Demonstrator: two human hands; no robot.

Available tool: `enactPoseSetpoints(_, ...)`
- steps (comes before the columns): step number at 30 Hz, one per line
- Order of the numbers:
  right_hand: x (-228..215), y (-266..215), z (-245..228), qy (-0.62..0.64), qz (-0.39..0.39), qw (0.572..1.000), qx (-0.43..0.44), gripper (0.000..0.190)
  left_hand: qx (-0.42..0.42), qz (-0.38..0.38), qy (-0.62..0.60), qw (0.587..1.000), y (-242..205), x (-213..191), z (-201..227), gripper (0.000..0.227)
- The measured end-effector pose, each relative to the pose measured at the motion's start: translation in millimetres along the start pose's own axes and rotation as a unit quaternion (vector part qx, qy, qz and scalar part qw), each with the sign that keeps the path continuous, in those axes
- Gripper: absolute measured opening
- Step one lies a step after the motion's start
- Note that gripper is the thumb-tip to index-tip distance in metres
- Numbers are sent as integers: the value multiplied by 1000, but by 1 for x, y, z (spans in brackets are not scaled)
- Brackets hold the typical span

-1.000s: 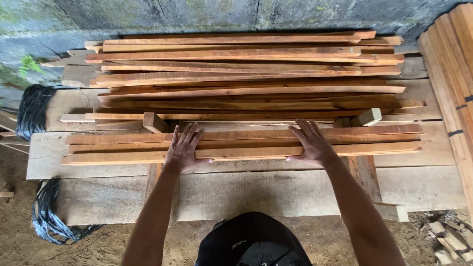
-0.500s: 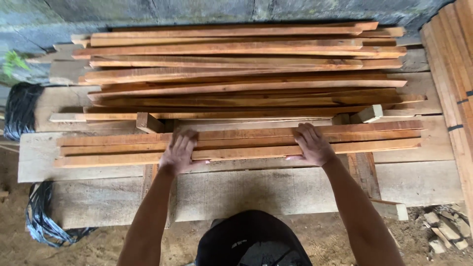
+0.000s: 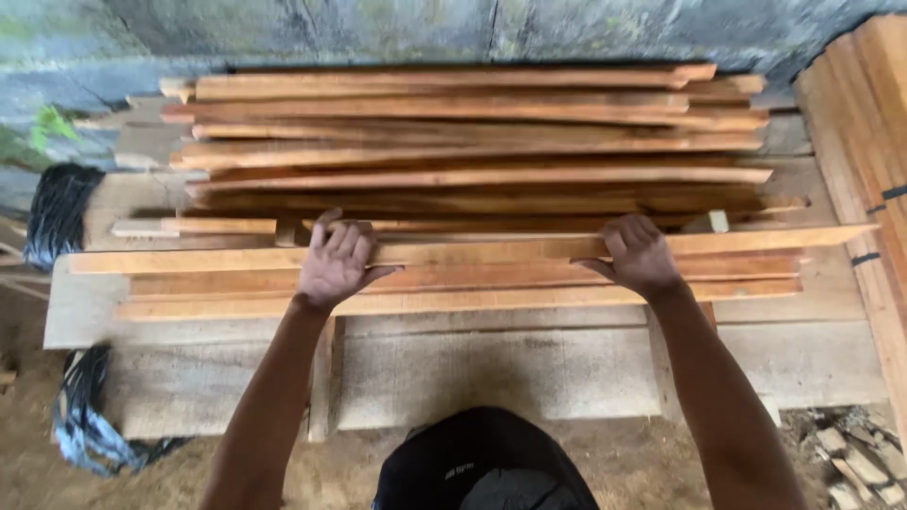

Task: Organizing and sorting thin wooden planks on a workbench.

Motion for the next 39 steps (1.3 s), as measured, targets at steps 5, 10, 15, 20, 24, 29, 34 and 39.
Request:
enactPoseSetpoints(5,-2,42,36,-48,30,997,56,53,-116,-29,35,992,37,17,-41,61)
enactPoseSetpoints(10,46,58,55,9,3,996,92,35,-160,-82,-6,984,23,83,-68,49)
enactPoseSetpoints(15,111,55,72,37,-5,991,130,29,-176,-150,-29,972,16,145,-80,36)
enactPoseSetpoints(20,164,58,94,41,-84,972,217,20,-204,-185,-65,959,7,218,-105,31)
enactPoseSetpoints(24,201,64,123,60,-110,965,232,20,-215,-261,-67,939,10,269,-129,33)
enactPoseSetpoints(29,238,72,151,23,-111,961,253,44,-197,-189,-7,962,33,289,-156,59)
enactPoseSetpoints(34,255,75,145,39,-86,970,225,55,-292,-292,-84,907,17,301,-152,69)
enactPoseSetpoints(39,251,59,131,14,-63,978,196,54,-237,-173,-12,956,-1,296,-140,56)
Point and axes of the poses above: each hand's wrist, its own y-axis towards the middle knuckle, its own x-axis out of the palm, z = x × y, the point moved 10 cm from there along y, towards the middle knuckle, and after that the axes turned 4 degrees about -x, right-handed, at the moved point
